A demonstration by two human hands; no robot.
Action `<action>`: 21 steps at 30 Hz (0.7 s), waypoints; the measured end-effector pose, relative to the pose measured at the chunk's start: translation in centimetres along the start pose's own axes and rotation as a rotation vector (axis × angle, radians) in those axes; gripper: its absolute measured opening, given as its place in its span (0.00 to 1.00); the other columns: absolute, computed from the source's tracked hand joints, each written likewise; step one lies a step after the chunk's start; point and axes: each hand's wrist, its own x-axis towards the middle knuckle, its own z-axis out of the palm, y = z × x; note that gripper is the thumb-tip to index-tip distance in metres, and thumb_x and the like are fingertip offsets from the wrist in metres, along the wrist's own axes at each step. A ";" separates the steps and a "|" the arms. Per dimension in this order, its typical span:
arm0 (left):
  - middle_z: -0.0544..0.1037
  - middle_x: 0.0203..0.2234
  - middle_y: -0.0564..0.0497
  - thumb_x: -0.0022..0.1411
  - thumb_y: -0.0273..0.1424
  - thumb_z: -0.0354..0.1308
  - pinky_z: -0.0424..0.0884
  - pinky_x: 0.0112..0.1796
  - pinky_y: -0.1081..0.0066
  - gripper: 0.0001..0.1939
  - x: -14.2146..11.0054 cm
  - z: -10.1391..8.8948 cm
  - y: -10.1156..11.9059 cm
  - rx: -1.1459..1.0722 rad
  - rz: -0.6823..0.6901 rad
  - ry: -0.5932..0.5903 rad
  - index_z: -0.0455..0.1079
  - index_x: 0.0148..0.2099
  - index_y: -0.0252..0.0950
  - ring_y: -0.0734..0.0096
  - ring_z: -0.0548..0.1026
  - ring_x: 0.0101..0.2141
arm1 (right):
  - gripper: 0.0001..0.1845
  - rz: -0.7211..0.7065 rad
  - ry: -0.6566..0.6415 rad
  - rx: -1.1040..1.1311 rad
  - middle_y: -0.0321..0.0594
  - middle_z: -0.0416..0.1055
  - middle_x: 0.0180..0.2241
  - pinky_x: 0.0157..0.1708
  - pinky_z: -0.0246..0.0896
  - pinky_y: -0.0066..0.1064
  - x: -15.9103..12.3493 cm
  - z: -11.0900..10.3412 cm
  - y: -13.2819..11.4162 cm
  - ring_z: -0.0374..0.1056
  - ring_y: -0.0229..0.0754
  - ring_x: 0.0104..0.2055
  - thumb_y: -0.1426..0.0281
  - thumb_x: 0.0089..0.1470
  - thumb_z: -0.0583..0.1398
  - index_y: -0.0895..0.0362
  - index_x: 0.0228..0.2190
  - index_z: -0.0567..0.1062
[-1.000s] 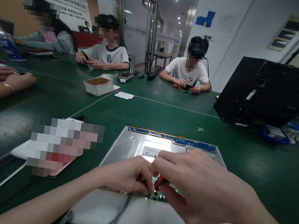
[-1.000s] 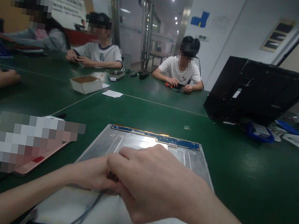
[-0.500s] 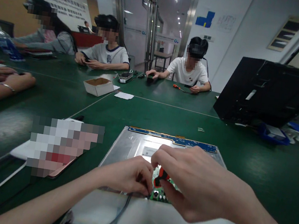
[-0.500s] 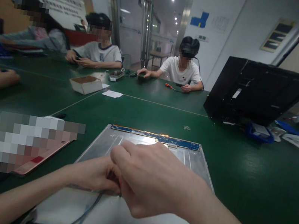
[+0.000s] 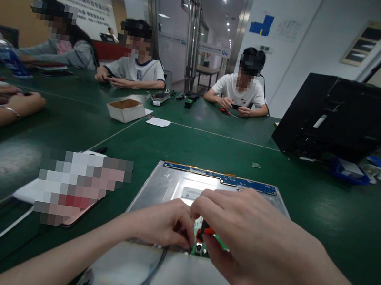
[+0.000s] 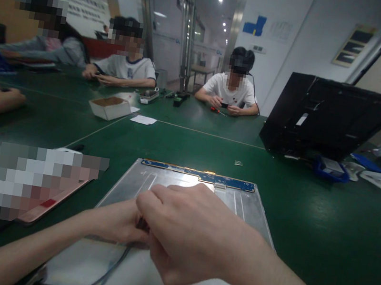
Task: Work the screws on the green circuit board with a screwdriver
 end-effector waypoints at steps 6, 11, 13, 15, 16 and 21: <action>0.76 0.24 0.53 0.56 0.26 0.62 0.64 0.25 0.77 0.05 0.0 0.1 -0.1 -0.015 -0.010 0.004 0.78 0.37 0.34 0.73 0.71 0.25 | 0.03 0.027 0.006 -0.060 0.34 0.70 0.27 0.22 0.41 0.30 -0.1 0.1 0.1 0.58 0.36 0.24 0.69 0.57 0.55 0.56 0.34 0.65; 0.77 0.27 0.53 0.54 0.25 0.63 0.65 0.26 0.77 0.05 0.0 0.2 -0.6 -0.004 0.022 -0.002 0.77 0.36 0.34 0.73 0.71 0.26 | 0.08 0.054 0.006 -0.075 0.35 0.70 0.25 0.21 0.39 0.31 -0.2 0.2 0.1 0.58 0.36 0.22 0.64 0.59 0.55 0.56 0.32 0.66; 0.76 0.26 0.53 0.54 0.24 0.63 0.65 0.26 0.77 0.06 0.0 0.2 -0.5 -0.013 0.006 -0.003 0.77 0.36 0.34 0.73 0.71 0.25 | 0.06 0.037 0.006 -0.033 0.36 0.70 0.28 0.21 0.42 0.30 -0.2 0.1 0.0 0.58 0.35 0.24 0.66 0.56 0.56 0.56 0.32 0.66; 0.76 0.25 0.54 0.54 0.24 0.63 0.65 0.26 0.76 0.06 -0.1 0.1 -0.2 -0.017 -0.011 0.001 0.78 0.36 0.35 0.73 0.70 0.25 | 0.06 0.009 0.005 0.002 0.36 0.69 0.31 0.21 0.44 0.29 -0.2 0.0 -0.1 0.57 0.35 0.25 0.68 0.52 0.58 0.56 0.32 0.65; 0.76 0.25 0.53 0.55 0.24 0.62 0.65 0.26 0.76 0.06 -0.1 0.1 -0.1 -0.014 -0.017 0.006 0.78 0.36 0.35 0.73 0.70 0.25 | 0.07 -0.002 0.004 0.009 0.35 0.68 0.31 0.21 0.44 0.28 -0.1 0.0 -0.1 0.56 0.34 0.25 0.69 0.51 0.58 0.56 0.32 0.64; 0.75 0.24 0.54 0.56 0.25 0.61 0.63 0.24 0.77 0.05 -0.1 0.0 0.5 0.031 -0.001 0.016 0.78 0.35 0.35 0.74 0.70 0.24 | 0.06 0.036 0.021 -0.076 0.34 0.69 0.28 0.20 0.39 0.30 0.0 0.2 0.0 0.56 0.36 0.22 0.69 0.56 0.55 0.55 0.37 0.63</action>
